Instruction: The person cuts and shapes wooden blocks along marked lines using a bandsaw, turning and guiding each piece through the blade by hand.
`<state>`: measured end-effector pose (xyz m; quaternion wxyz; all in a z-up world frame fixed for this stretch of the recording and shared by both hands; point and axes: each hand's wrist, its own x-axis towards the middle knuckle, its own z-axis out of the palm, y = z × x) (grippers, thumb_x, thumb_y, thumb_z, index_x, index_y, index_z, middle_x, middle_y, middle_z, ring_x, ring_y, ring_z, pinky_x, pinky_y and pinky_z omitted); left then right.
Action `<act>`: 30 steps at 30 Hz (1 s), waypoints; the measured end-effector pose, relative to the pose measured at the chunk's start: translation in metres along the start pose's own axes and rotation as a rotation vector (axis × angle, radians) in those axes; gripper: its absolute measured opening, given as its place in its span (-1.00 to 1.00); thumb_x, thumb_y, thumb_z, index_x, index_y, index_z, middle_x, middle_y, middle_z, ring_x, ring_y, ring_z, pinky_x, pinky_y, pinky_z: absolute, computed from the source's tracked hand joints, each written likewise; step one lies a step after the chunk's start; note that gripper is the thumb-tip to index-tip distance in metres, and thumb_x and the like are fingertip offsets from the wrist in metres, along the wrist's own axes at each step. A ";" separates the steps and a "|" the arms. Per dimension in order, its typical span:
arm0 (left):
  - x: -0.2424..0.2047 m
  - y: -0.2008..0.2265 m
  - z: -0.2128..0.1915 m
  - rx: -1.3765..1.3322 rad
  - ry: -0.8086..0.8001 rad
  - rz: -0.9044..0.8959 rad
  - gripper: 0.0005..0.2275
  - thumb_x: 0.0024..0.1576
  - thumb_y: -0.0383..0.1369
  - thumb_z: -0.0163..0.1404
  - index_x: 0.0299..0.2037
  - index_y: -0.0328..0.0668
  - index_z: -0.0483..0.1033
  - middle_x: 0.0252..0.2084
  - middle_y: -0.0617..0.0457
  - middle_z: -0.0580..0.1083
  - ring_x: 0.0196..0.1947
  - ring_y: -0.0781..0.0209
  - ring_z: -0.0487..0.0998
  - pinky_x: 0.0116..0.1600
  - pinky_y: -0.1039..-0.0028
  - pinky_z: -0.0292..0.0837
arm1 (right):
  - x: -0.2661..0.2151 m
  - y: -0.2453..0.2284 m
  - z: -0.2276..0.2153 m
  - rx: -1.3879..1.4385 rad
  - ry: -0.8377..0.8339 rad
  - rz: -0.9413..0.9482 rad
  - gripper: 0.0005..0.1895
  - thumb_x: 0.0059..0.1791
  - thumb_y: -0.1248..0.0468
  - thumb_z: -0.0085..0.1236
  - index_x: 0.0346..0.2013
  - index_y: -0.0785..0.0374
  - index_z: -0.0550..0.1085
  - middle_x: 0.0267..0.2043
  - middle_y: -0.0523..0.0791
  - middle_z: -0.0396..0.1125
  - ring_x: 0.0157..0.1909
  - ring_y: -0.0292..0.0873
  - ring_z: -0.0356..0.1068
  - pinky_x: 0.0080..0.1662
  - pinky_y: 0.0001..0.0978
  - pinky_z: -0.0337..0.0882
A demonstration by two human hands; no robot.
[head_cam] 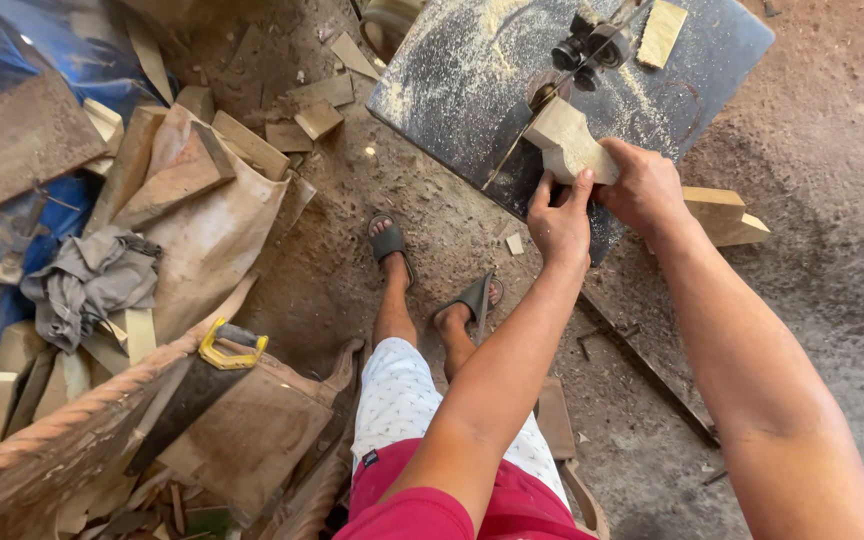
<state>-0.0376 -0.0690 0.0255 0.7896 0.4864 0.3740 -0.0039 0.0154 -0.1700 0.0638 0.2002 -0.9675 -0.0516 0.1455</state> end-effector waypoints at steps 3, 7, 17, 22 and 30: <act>0.003 -0.001 0.000 0.032 0.005 -0.003 -0.39 0.11 -0.23 0.23 0.30 -0.49 0.39 0.23 -0.20 0.41 0.16 0.11 0.50 0.17 0.39 0.45 | 0.001 -0.001 0.002 0.013 0.007 -0.006 -0.43 -0.16 0.18 0.42 0.14 0.15 0.50 -0.08 0.10 0.49 -0.06 0.22 0.48 -0.07 0.04 0.46; 0.005 0.003 0.002 -0.027 -0.005 -0.020 -0.37 0.10 -0.21 0.23 0.31 -0.48 0.38 0.25 -0.21 0.39 0.16 0.11 0.50 0.18 0.39 0.47 | 0.005 0.001 0.002 -0.004 0.012 -0.005 -0.42 -0.16 0.17 0.42 0.13 0.16 0.50 -0.09 0.11 0.49 -0.07 0.23 0.48 -0.08 0.05 0.46; 0.006 0.015 0.002 0.068 -0.039 -0.148 -0.32 0.10 -0.14 0.18 0.38 -0.37 0.26 0.28 -0.18 0.28 0.26 -0.01 0.44 0.25 0.32 0.47 | 0.010 -0.004 -0.002 -0.021 -0.049 0.040 -0.42 -0.16 0.20 0.43 0.14 0.17 0.49 -0.09 0.07 0.51 -0.06 0.16 0.51 -0.06 0.00 0.47; 0.009 0.011 0.002 0.076 -0.028 -0.144 -0.30 0.09 -0.12 0.19 0.37 -0.42 0.28 0.29 -0.22 0.26 0.26 -0.03 0.45 0.25 0.33 0.49 | 0.009 -0.005 -0.002 -0.007 -0.044 0.047 -0.41 -0.17 0.17 0.45 0.13 0.17 0.49 -0.09 0.07 0.50 -0.05 0.16 0.51 -0.07 -0.01 0.47; 0.011 0.014 0.000 0.171 -0.019 -0.160 -0.28 0.06 -0.07 0.20 0.36 -0.41 0.31 0.29 -0.22 0.30 0.22 -0.01 0.48 0.21 0.32 0.49 | 0.009 -0.005 0.000 -0.026 -0.016 0.000 -0.45 -0.14 0.13 0.44 0.09 0.18 0.49 -0.13 0.08 0.50 -0.08 0.17 0.51 -0.09 0.01 0.47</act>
